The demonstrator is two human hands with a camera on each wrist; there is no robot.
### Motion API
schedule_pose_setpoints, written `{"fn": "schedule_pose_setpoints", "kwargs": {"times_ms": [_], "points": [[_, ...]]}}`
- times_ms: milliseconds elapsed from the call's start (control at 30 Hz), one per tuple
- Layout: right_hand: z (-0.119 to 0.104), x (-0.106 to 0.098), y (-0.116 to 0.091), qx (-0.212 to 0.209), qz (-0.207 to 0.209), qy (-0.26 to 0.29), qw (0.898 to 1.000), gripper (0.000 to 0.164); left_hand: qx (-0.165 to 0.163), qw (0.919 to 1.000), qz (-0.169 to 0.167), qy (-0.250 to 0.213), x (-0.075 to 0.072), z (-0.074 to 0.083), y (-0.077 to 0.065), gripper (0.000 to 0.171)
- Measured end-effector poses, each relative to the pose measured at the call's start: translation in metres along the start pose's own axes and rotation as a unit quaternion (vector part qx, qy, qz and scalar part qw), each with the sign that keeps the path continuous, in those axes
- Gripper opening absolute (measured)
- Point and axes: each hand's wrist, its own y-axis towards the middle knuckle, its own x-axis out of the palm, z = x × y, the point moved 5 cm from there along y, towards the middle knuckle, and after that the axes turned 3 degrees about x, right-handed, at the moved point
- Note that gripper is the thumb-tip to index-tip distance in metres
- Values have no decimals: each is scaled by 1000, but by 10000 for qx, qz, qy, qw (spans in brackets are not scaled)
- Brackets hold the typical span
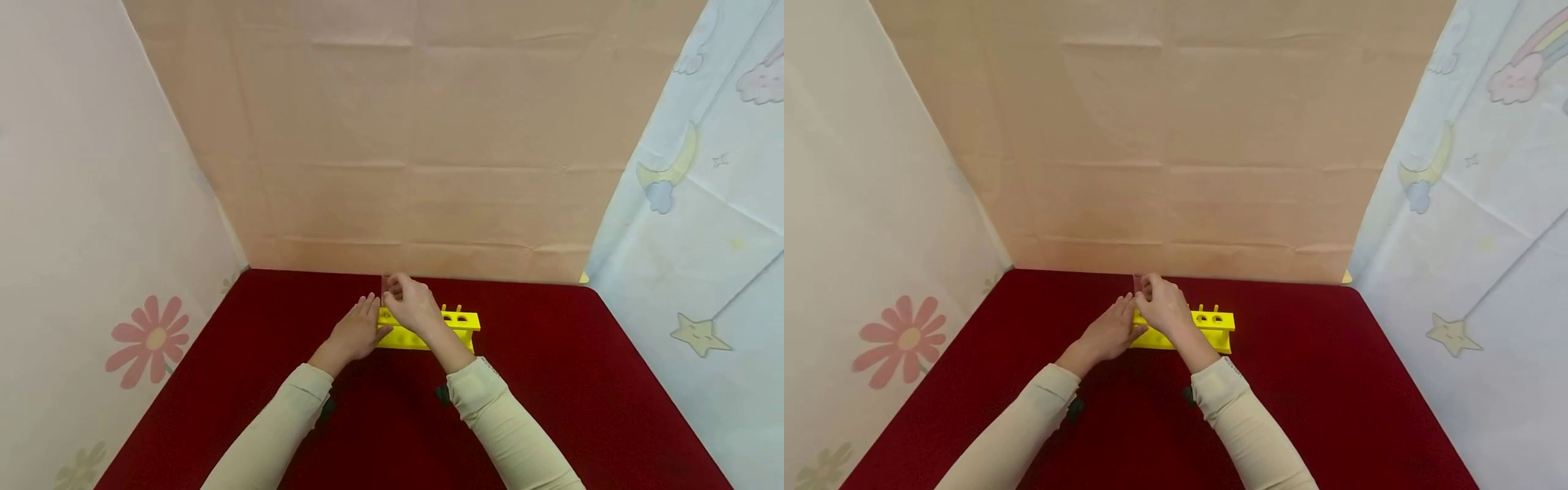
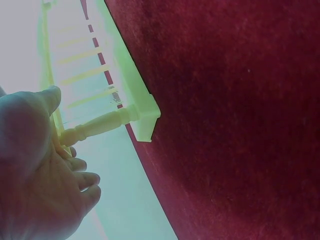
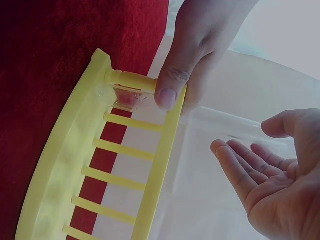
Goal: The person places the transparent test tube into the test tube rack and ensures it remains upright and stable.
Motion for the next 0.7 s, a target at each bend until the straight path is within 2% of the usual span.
{"fn": "schedule_pose_setpoints", "kwargs": {"times_ms": [300,700], "points": [[5,-3,-3,74,133,-165,9997,29,-53,9999,-84,-18,2,-3,-1,77],[13,-19,-14,184,148,-185,9996,29,-128,9999,-47,-74,-1,4,-10,78]]}}
